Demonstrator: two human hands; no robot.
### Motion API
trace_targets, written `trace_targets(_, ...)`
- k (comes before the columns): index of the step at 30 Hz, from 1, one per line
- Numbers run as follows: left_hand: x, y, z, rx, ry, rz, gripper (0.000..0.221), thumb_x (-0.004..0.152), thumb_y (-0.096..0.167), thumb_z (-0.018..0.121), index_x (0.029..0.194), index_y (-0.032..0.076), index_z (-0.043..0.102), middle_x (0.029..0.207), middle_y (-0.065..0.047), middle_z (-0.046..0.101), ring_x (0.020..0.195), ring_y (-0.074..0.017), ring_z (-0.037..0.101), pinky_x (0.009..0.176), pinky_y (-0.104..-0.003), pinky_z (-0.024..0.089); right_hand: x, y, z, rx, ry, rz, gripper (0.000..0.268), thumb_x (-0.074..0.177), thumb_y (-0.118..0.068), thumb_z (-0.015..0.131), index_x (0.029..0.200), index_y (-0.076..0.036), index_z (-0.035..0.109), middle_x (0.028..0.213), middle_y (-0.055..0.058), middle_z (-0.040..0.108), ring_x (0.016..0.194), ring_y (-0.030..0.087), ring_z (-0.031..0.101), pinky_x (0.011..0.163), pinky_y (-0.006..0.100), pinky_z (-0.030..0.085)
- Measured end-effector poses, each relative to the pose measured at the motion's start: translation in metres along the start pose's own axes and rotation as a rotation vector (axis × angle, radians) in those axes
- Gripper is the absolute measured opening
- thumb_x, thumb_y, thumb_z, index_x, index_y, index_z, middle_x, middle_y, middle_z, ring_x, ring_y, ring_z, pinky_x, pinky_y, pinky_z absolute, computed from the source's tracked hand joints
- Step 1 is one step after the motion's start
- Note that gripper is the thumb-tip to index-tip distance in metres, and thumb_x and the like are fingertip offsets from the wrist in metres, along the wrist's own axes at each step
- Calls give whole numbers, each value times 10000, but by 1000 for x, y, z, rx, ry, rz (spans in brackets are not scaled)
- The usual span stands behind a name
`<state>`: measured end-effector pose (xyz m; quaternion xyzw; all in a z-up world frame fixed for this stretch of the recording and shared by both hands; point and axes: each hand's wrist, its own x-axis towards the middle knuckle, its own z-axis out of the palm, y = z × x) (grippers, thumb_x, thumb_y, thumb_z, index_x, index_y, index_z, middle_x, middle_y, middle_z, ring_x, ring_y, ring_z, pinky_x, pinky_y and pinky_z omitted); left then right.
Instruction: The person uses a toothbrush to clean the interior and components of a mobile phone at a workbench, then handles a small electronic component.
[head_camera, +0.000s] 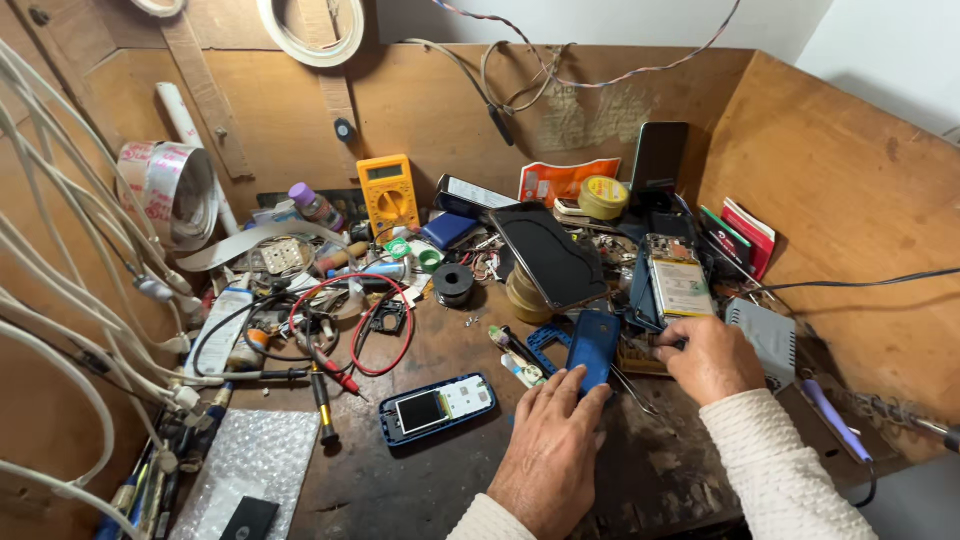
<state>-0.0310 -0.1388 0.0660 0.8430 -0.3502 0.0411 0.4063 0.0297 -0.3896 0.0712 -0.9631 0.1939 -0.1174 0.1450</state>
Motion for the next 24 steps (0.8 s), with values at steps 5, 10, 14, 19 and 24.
trace_targets(5,-2,1,1,-7,19,25,508,928,54,627,1415,-34,512,1511,-324,423,1429,-493,366,1159,-590,234,8,-6,-8,-62,-89,70,215,739,-299,892,939,-233,848,896,133,791,887,337,755,814,445,592)
trace_targets(10,-2,3,2,-25,15,28,525,919,62,651,1416,-32,509,1506,-315,432,1426,-483,376,1156,-589,231,16,-5,-12,-85,-128,13,198,717,-321,900,893,-238,865,915,98,802,870,313,758,810,428,593)
trace_targets(14,-7,2,3,-36,22,30,546,899,69,673,1413,-29,515,1496,-311,446,1417,-476,389,1159,-580,234,17,-8,-14,-121,-143,-4,120,761,-296,851,864,-235,854,906,98,799,879,317,754,805,446,590)
trace_targets(19,-8,2,5,-33,-14,20,565,884,77,688,1409,-38,514,1491,-317,446,1403,-478,397,1153,-578,237,16,-14,-17,-207,-126,-100,88,769,-265,833,839,-212,842,948,109,782,932,328,736,836,461,577)
trace_targets(24,-5,4,5,-12,36,29,544,896,84,682,1399,-51,523,1475,-320,468,1390,-476,418,1145,-575,263,16,-17,-18,-269,-173,-127,93,810,-247,799,879,-192,828,957,136,790,944,332,745,862,463,581)
